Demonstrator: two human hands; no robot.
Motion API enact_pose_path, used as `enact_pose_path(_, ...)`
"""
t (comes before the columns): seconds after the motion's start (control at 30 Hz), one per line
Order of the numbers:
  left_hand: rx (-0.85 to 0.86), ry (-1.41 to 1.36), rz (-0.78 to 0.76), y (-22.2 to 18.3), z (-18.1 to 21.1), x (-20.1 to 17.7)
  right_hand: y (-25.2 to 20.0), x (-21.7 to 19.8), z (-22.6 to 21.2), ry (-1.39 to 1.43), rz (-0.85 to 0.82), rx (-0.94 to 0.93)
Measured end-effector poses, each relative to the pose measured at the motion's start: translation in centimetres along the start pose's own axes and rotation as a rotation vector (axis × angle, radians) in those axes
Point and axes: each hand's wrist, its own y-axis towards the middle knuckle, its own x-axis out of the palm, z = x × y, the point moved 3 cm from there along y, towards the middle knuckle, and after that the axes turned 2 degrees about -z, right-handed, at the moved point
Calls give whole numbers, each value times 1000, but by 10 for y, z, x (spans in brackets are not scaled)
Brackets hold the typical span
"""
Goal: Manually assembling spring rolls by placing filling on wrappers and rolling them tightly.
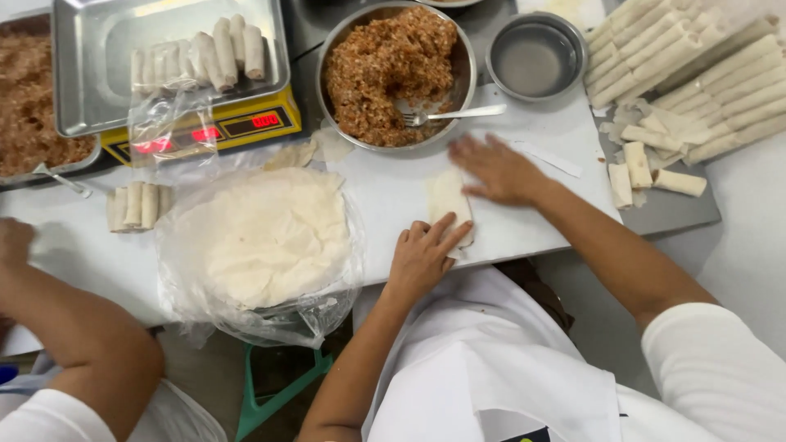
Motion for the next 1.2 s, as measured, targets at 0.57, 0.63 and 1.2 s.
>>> enact_pose_path(0.57, 4, -234, 321, 5, -35, 34, -60, 26, -78, 368, 254, -107)
enact_pose_path(0.63, -64, -289, 321, 12, -36, 20, -56, 23, -72, 404, 250, -38)
enact_pose_path(1.2, 121, 26, 423, 18, -35, 24, -35, -2, -97, -48, 490, -34)
